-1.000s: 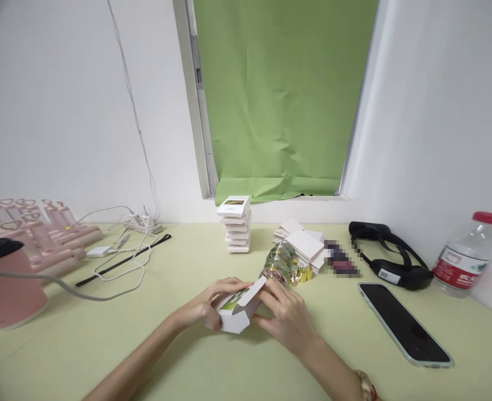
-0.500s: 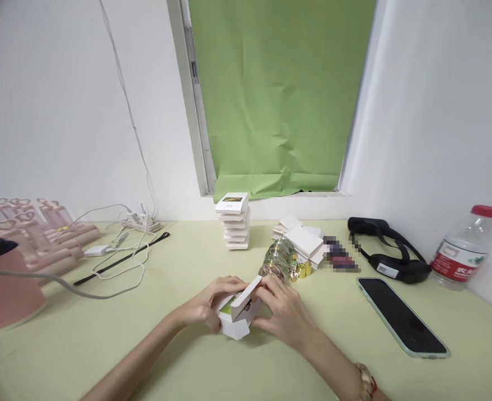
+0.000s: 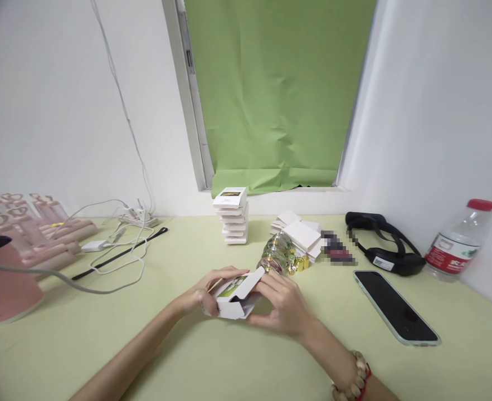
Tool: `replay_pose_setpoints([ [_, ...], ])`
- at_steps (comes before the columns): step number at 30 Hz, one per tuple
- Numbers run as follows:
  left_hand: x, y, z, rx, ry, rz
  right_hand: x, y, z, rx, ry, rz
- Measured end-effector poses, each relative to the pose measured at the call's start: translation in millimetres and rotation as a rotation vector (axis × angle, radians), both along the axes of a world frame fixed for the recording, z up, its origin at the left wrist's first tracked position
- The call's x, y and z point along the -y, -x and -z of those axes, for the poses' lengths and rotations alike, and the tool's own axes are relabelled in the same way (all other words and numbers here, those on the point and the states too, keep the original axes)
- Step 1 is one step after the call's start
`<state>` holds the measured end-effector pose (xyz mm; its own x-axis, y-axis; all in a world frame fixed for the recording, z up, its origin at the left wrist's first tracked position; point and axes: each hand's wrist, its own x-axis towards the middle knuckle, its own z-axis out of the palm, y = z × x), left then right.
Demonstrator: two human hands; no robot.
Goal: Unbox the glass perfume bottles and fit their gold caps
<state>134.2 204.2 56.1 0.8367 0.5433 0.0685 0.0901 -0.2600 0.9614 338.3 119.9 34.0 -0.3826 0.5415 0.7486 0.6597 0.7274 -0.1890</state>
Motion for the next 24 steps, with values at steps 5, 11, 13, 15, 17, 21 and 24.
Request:
replay_pose_setpoints([
  [5, -4, -1, 6.9, -0.044, -0.058, -0.005, 1, 0, 0.4, -0.077, 0.190, 0.009],
  [11, -2, 0, 8.1, -0.346, -0.432, -0.071, 1, 6, 7.4, -0.041, 0.266, 0.212],
  [13, 0, 1, 6.3, -0.385, -0.496, -0.072, 3, 9, 7.1, -0.031, 0.244, 0.201],
  [15, 3, 1, 4.8, -0.414, -0.538, -0.069, 5, 13, 7.1, -0.036, 0.222, 0.192],
  [17, 5, 1, 3.6, -0.449, -0.570, -0.063, 6, 16, 8.6, -0.046, 0.229, 0.196],
  [21, 9, 0, 1.8, -0.476, -0.602, -0.044, 5, 20, 16.7, -0.081, 0.312, 0.224],
  [24, 13, -2, 1.7, -0.478, -0.647, -0.051, 4, 20, 22.3, -0.111, 0.352, 0.220],
])
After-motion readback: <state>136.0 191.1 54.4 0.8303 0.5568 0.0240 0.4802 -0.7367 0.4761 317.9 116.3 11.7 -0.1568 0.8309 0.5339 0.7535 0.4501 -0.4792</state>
